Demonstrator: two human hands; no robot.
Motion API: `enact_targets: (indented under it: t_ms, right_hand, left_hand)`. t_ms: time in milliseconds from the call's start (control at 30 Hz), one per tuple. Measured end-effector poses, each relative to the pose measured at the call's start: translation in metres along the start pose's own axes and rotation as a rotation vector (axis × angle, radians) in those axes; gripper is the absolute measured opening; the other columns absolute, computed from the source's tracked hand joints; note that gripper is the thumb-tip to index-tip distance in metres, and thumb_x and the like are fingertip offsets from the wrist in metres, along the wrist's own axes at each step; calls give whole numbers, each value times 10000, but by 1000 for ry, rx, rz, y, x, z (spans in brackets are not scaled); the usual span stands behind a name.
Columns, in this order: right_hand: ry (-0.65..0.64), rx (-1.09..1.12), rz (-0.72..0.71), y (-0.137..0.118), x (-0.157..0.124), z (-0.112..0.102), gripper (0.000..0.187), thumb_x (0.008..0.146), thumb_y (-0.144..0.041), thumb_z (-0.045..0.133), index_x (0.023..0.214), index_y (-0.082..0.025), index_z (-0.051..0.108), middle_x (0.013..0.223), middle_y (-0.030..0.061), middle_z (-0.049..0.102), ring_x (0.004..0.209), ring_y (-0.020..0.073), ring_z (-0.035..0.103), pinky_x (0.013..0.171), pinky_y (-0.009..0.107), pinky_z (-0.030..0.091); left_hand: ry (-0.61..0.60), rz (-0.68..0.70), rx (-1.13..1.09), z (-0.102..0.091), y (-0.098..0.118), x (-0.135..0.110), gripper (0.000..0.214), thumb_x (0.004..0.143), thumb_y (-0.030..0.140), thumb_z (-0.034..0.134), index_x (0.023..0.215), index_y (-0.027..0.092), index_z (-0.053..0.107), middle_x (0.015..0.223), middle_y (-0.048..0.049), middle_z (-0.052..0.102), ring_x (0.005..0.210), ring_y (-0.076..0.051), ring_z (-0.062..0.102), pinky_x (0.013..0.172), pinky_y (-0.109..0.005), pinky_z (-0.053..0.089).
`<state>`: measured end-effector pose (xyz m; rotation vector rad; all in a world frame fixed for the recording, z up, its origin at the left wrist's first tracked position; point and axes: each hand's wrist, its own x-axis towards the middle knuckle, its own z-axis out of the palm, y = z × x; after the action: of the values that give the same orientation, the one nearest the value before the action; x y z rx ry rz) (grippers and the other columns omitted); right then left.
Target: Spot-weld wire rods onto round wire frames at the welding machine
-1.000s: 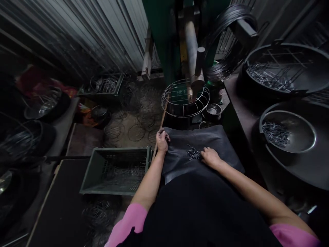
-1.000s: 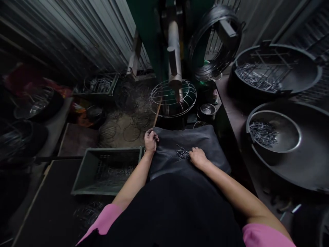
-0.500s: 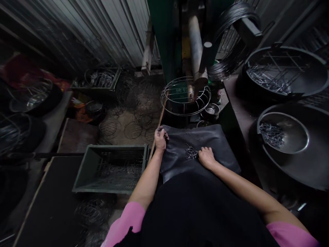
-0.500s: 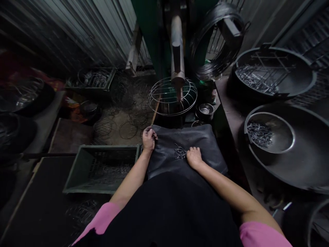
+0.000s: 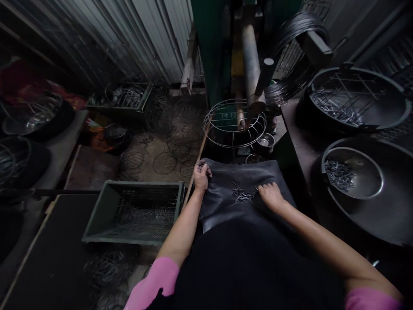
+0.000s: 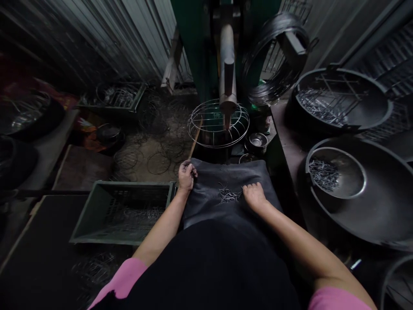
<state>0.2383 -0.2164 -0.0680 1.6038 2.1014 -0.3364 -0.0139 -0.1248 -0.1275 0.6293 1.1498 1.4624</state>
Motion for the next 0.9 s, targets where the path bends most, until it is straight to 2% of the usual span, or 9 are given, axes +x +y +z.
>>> enact_targets:
  t_ms: [167,300,400,467,600,700,800,900]
  right_hand:
    - [56,-42,-85,-7,7,2,267,854,-93,390,880,-105,655,857,147,678,896,265,562,815,373,312]
    - [77,5,-57,1,10,-9,229,844,-111,425,831,-127,653,852,130,685,859,248,565,782,356,289]
    - [146,76,-3,13,7,-20,215,870,-175,425,837,-161,636,843,88,689,807,217,559,714,329,269]
    - [245,112,-7,16,3,-24,221,886,-198,411,858,-164,628,828,77,683,790,207,541,707,323,253]
    - [427,94,-99,5,-3,-19,202,863,-136,430,852,-149,631,755,77,659,761,204,497,752,326,243]
    - [554,98,-108,-3,-6,-13,191,852,-119,446,845,-145,635,751,84,651,755,208,475,781,332,244]
    - [642,126,-85,-1,-8,-8,186,848,-120,454,859,-147,638,758,86,648,751,209,465,787,334,246]
    - [678,150,-88,1,-8,-4,195,848,-113,451,871,-146,642,758,85,649,751,206,468,790,335,250]
  left_hand:
    - [-16,6,25,-3,-3,1,371,668,332,651,959,194,467,652,59,476,475,-52,446,407,-163,353]
    - [-13,13,54,-6,-4,2,349,688,313,619,974,190,461,651,60,464,480,-55,442,408,-165,357]
    - [-16,-1,169,5,0,-1,330,702,296,600,988,179,483,664,51,474,492,-57,448,424,-165,371]
    - [-130,-36,304,22,6,-8,352,720,297,587,1039,172,506,742,18,533,548,-68,496,462,-173,400]
    - [-647,-93,673,69,16,-36,406,755,340,568,1118,159,558,992,-72,622,776,-146,587,619,-234,465]
    - [-925,-107,921,91,17,-59,356,753,361,568,1020,134,626,974,-82,649,855,-184,581,731,-265,450]
    - [-1052,-178,1013,93,14,-74,285,787,346,503,872,120,654,798,-49,651,738,-164,567,686,-254,432]
    - [-1018,-219,1007,87,9,-80,287,824,317,434,826,117,639,703,-23,618,653,-140,537,634,-237,413]
